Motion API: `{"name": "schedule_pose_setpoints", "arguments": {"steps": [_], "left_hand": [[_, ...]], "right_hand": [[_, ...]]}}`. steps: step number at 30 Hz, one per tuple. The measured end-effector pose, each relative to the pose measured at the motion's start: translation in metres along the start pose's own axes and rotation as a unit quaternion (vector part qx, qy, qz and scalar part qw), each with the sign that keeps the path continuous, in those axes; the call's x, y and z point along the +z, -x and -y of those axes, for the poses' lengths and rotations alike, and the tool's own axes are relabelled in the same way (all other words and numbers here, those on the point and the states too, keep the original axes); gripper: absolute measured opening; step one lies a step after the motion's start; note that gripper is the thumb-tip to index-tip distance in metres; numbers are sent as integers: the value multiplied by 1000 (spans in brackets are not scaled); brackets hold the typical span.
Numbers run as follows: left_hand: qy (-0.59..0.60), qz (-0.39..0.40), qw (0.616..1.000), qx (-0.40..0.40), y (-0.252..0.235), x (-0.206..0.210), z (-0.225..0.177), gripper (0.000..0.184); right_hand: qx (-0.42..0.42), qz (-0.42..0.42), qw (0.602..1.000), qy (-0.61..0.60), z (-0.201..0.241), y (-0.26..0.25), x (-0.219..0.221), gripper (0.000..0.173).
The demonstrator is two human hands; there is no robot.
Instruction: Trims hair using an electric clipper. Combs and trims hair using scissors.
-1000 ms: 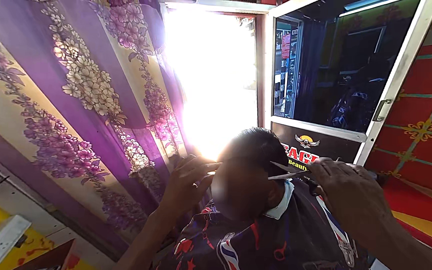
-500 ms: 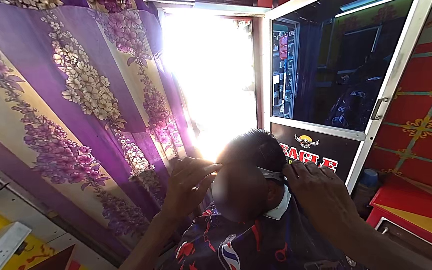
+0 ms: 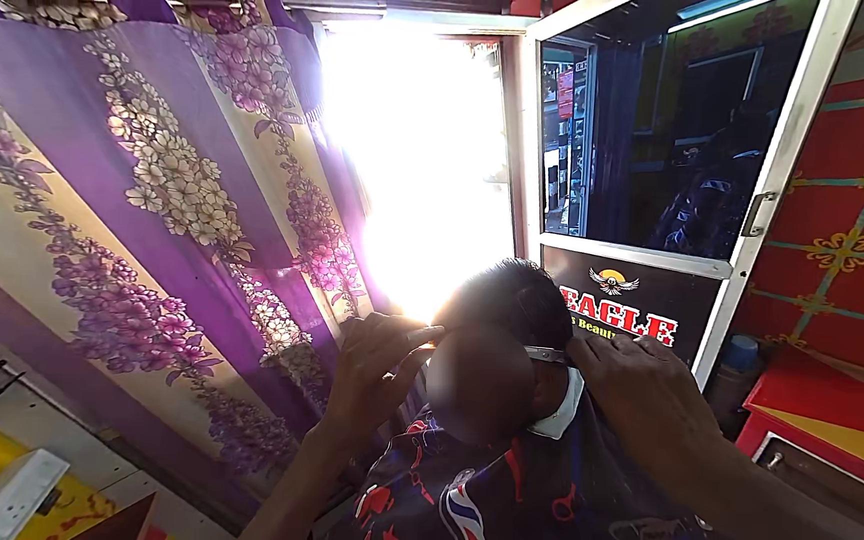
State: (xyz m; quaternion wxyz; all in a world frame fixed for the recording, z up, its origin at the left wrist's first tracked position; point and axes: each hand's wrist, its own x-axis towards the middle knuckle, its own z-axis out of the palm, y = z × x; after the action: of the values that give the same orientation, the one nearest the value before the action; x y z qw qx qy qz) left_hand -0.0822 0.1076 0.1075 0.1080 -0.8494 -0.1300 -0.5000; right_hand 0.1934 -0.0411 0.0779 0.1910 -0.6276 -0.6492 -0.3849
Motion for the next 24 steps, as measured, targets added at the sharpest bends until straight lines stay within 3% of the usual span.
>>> {"name": "schedule_pose_setpoints", "arguments": {"steps": [8,16,24], "left_hand": [[-3,130,991,23,1,-15,14,24],[16,60,998,-17,-16,1,8,22],[10,6,1000,7,-18,4,0,18]], "right_hand": [[53,-1,999,1,-33,11,-7,45],[40,20,999,7,-30,5,-10,39],[30,36,999,-9,-11,-7,-6,49]]}}
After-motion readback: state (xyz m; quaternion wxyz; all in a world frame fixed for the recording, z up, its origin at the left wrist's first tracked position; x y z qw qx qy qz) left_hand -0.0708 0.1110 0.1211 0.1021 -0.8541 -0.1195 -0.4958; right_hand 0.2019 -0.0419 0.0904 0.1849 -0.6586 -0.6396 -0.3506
